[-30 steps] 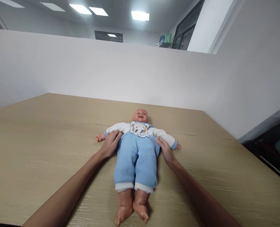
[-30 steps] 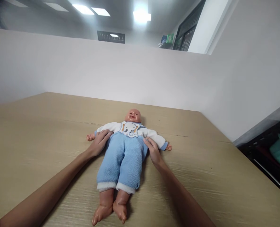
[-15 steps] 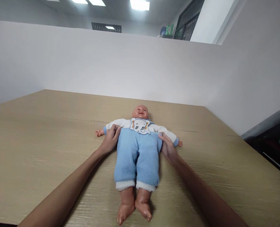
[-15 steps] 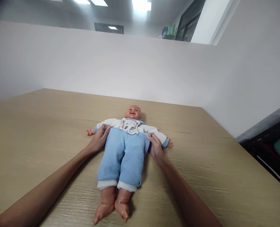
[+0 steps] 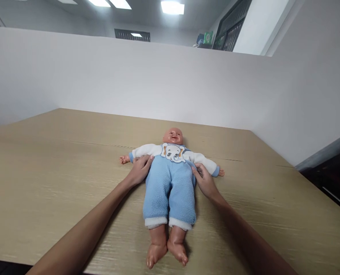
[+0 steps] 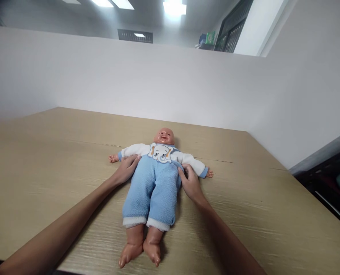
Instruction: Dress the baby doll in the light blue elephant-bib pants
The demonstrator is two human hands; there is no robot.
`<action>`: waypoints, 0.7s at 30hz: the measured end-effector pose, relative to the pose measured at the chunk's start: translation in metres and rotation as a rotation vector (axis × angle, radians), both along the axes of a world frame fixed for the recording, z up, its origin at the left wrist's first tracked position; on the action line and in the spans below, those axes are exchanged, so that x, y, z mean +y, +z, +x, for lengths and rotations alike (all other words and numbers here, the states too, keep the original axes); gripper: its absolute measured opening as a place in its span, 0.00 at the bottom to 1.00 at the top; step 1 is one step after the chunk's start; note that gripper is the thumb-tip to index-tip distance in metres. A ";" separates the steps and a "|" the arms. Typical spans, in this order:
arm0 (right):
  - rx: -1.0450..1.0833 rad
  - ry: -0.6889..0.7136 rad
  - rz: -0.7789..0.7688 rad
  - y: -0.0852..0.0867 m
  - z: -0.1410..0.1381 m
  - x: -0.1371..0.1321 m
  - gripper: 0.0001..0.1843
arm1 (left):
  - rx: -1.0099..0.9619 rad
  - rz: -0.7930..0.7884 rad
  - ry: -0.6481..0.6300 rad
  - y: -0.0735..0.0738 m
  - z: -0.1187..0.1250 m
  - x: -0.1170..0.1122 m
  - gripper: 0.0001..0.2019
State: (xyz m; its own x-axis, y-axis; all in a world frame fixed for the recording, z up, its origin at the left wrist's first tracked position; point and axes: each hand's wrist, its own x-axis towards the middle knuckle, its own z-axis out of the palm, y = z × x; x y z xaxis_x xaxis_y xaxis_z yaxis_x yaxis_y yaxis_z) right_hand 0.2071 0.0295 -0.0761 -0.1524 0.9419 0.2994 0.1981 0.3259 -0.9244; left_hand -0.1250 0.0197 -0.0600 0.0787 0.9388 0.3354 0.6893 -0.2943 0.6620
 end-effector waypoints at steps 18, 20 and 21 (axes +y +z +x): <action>-0.483 -0.253 0.362 0.027 0.042 0.001 0.16 | 0.121 0.161 0.119 -0.002 0.000 0.000 0.19; -0.630 -0.317 0.449 0.025 0.062 0.007 0.17 | 0.111 0.210 0.166 0.003 0.000 -0.003 0.15; -0.686 -0.339 0.477 0.023 0.073 0.010 0.20 | 0.092 0.232 0.191 0.008 0.001 -0.005 0.14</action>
State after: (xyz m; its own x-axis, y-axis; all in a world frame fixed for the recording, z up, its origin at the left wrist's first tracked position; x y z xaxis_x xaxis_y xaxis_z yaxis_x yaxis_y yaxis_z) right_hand 0.2805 0.0395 -0.0528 -0.1777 0.7678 0.6156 0.8118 0.4680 -0.3493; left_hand -0.1235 0.0151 -0.0524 -0.0521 0.8386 0.5423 0.8003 -0.2897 0.5249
